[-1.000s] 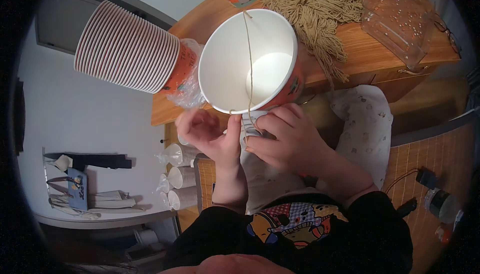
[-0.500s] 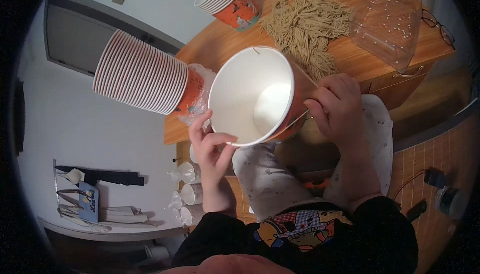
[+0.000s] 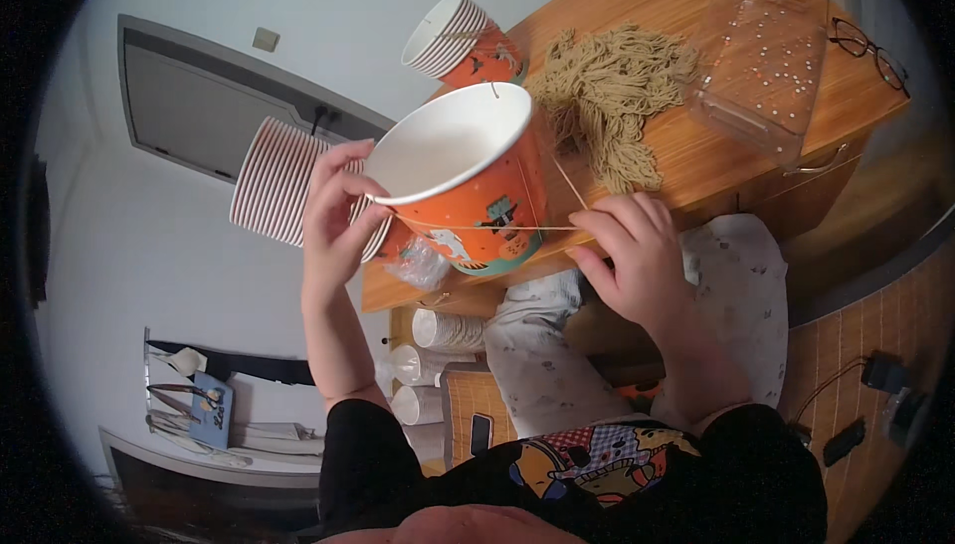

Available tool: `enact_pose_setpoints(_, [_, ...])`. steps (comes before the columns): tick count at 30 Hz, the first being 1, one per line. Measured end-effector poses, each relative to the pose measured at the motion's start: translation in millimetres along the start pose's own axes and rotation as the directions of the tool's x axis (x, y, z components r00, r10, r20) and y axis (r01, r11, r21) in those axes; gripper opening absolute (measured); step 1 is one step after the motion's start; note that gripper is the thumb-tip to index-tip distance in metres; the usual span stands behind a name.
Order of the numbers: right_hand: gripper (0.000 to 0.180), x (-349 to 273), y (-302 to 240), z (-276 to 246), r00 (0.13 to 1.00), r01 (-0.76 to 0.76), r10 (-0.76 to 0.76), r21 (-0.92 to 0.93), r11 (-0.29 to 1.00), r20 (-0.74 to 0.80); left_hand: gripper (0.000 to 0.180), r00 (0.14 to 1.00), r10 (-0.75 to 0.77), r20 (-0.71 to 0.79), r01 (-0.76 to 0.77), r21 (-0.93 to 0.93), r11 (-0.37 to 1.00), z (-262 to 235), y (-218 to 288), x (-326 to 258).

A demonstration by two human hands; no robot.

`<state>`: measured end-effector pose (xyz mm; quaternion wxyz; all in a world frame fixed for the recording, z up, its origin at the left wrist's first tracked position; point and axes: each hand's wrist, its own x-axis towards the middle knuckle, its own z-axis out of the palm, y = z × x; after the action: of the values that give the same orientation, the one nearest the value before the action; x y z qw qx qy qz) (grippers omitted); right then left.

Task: The recorder is attaching thin rope or string handles to small decorative plastic buckets.

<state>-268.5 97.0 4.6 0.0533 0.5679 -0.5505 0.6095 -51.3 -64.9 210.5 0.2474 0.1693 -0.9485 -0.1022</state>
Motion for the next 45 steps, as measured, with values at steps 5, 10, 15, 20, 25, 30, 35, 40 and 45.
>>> enact_pose_setpoints(5, [0.038,0,1,-12,0.997,-0.037,0.04,0.053,0.998,-0.062,0.012,0.963,-0.08,0.256,0.111,-0.107,0.988,-5,22,57])
enact_pose_setpoints(10, [0.037,1,6,-23,0.987,-0.074,0.086,0.091,0.993,-0.133,0.01,0.932,-0.163,0.324,0.204,-0.096,0.974,-12,43,97])
enact_pose_setpoints(15, [0.024,4,13,-31,0.986,-0.086,0.099,0.096,0.992,-0.136,0.014,0.98,-0.069,0.186,-0.002,0.355,0.935,-31,45,135])
enact_pose_setpoints(20, [0.015,5,16,-32,0.982,-0.084,0.103,0.124,0.989,-0.158,0.01,0.979,0.192,0.074,-0.187,0.71,0.679,-43,32,180])
enact_pose_setpoints(25, [0.009,4,13,-29,0.984,-0.076,0.098,0.15,0.986,-0.146,0.014,0.968,0.226,0.107,-0.218,0.802,0.556,-32,-2,224])
enact_pose_setpoints(30, [0.007,4,12,-29,0.985,-0.09,0.11,0.151,0.984,-0.133,0.015,0.964,0.257,0.061,-0.199,0.808,0.555,-7,-42,249])
enact_pose_setpoints(35, [0.007,4,13,-26,0.984,-0.098,0.118,0.151,0.984,-0.135,0.022,0.999,0.049,-0.003,-0.027,0.808,0.589,18,-77,260])
enact_pose_setpoints(40, [0.006,3,16,-26,0.984,-0.101,0.122,0.153,0.983,-0.132,0.025,0.977,-0.143,-0.16,0.214,0.65,0.729,25,-111,260])
enact_pose_setpoints(45, [0.005,4,17,-24,0.983,-0.109,0.131,0.17,0.979,-0.125,0.035,0.93,-0.263,-0.258,0.357,0.46,0.813,24,-140,247])
